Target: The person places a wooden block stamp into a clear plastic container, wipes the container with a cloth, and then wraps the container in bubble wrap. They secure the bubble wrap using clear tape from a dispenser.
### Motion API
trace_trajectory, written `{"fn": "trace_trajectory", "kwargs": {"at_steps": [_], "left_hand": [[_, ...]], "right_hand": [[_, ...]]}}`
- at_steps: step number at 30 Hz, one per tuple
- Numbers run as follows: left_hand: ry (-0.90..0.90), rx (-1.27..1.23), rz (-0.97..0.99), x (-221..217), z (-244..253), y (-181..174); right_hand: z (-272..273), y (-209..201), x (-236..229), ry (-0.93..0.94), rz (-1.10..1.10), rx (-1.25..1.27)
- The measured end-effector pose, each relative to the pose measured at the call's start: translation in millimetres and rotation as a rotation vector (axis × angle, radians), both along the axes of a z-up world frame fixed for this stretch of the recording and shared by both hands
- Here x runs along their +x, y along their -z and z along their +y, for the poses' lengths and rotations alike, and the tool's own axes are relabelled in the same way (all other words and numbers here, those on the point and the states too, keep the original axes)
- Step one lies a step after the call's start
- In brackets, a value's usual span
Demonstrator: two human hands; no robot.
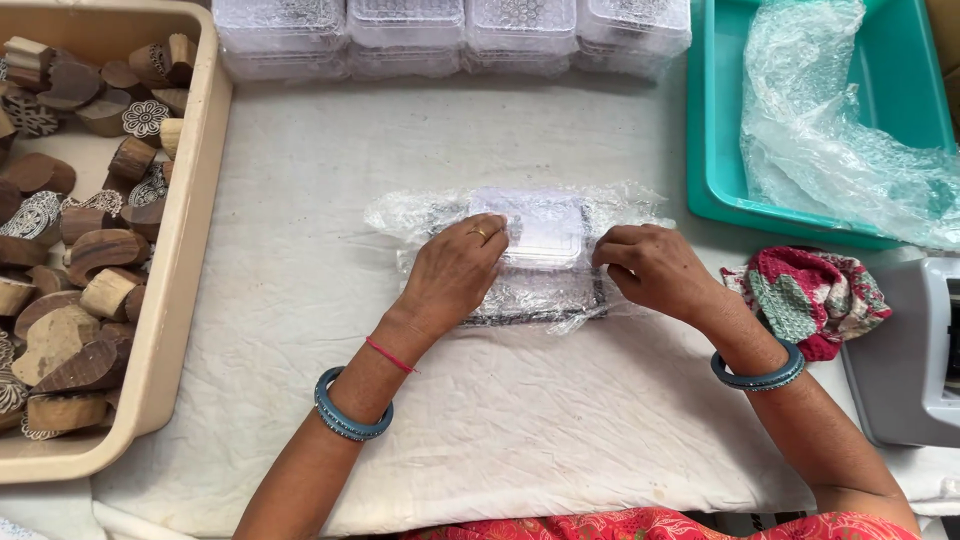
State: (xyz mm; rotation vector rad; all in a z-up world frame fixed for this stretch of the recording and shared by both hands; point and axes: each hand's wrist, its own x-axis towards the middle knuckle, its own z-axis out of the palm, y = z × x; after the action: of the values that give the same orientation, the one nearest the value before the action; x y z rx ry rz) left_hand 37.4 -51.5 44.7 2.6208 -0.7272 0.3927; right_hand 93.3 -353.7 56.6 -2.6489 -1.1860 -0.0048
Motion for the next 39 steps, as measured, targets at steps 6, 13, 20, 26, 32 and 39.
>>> {"fn": "trace_trajectory", "kwargs": {"at_steps": [6, 13, 20, 26, 32, 39], "left_hand": [[-0.035, -0.051, -0.12, -6, 0, 13], [-0.001, -0.028, -0.193, -18, 1, 5], [0.046, -0.109, -0.208, -26, 0, 4], [0.016, -0.067, -0.053, -20, -3, -13], [0.035, -0.051, 0.127, -10, 0, -18], [0.036, -0.033, 0.183, -8, 0, -26]], "right_hand": [[6, -35, 10, 0.142, -0.138, 0.369], [36, 18, 17, -0.05, 0.021, -0.005], [33, 26, 17, -0.041, -0.008, -0.026], [35, 5, 10, -0.078, 0.007, -0.018], [23, -25, -40, -0.178, -0.06, 0.182], [35, 7, -77, -0.168, -0.197, 0.075]]}}
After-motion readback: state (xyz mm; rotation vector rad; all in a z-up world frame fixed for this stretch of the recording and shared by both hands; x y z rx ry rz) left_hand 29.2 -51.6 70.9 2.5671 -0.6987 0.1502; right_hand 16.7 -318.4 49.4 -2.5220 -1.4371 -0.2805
